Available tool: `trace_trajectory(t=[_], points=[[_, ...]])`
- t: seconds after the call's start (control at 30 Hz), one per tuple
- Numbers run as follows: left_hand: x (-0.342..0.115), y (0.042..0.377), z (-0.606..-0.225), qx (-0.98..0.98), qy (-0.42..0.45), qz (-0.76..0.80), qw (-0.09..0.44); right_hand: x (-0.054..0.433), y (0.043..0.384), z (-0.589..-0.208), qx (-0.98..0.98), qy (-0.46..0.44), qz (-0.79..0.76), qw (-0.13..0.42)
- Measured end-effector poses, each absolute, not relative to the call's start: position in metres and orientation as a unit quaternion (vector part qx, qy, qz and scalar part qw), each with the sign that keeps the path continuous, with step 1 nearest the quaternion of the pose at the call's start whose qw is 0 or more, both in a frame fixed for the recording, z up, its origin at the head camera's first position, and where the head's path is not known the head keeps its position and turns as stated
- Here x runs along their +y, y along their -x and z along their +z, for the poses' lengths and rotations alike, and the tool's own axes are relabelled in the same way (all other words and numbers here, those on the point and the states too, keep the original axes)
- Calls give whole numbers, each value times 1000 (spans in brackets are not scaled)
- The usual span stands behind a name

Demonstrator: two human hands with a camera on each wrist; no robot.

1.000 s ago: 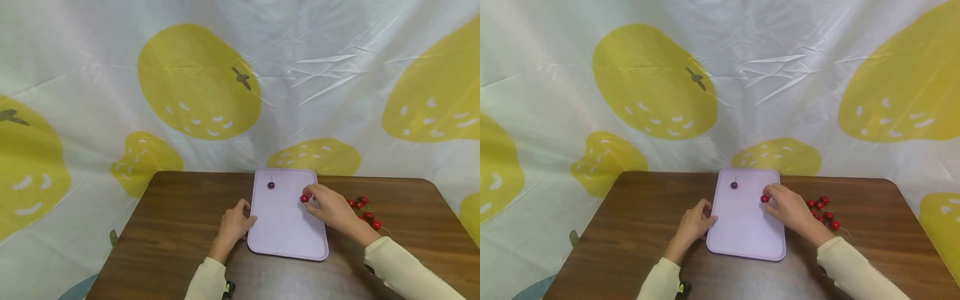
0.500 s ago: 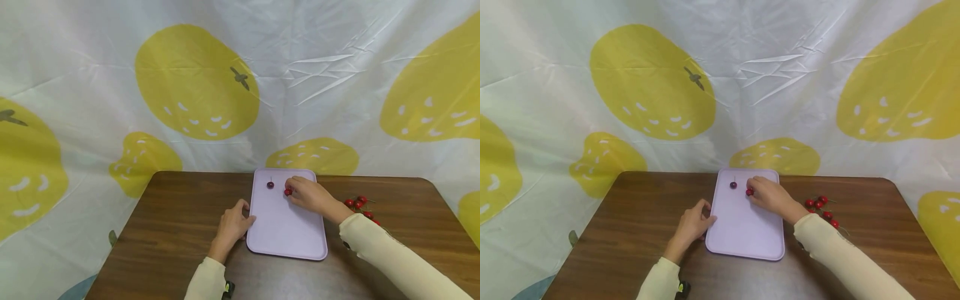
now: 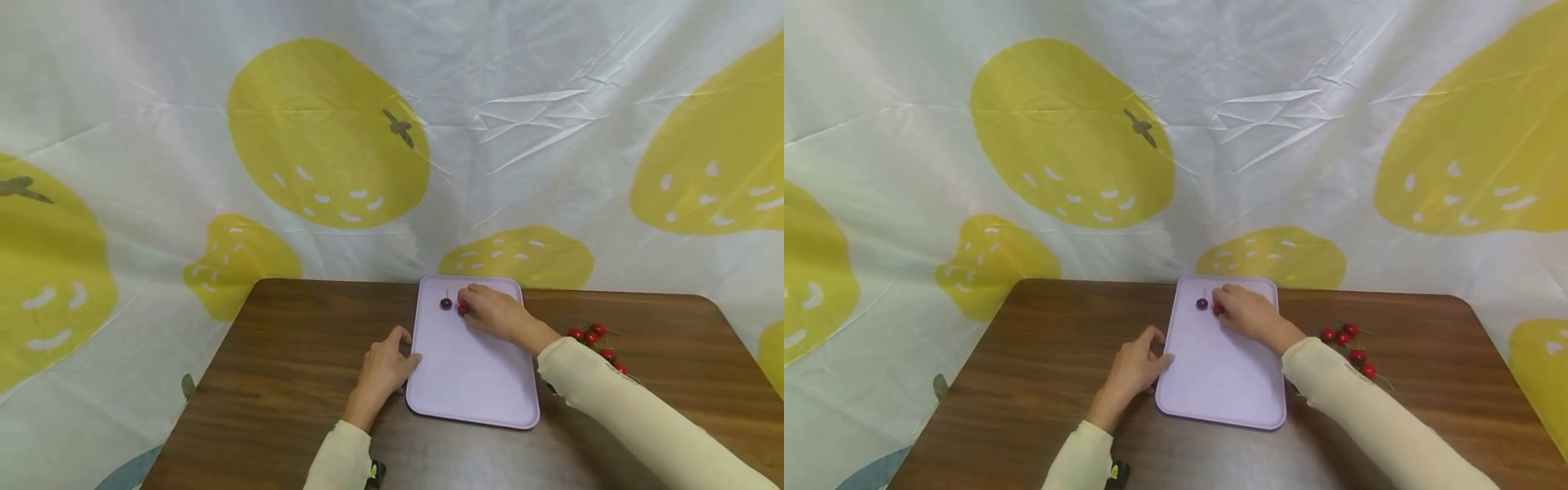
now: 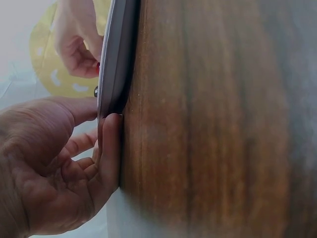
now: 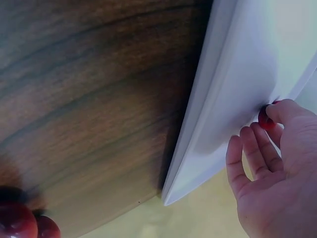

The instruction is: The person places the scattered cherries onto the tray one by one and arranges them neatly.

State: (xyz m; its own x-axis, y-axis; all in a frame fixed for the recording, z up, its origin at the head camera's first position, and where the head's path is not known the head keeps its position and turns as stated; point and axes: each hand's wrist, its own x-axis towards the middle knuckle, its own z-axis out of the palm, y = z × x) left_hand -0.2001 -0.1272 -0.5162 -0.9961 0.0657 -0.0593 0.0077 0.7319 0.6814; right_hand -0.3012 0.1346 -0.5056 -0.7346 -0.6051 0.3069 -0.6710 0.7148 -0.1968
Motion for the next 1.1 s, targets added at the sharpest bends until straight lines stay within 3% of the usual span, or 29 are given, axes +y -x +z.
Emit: trace_trajectory(t=[0.23, 0.77, 1.1], points=[[-126, 201, -515, 927, -24, 371, 38, 135, 306, -503, -914, -352, 156, 127], [-126, 201, -517, 926, -26, 376, 40, 138, 309, -502, -929, -324, 156, 89], [-129, 201, -519, 931, -23, 362, 37, 139, 303, -502, -927, -328, 152, 101]])
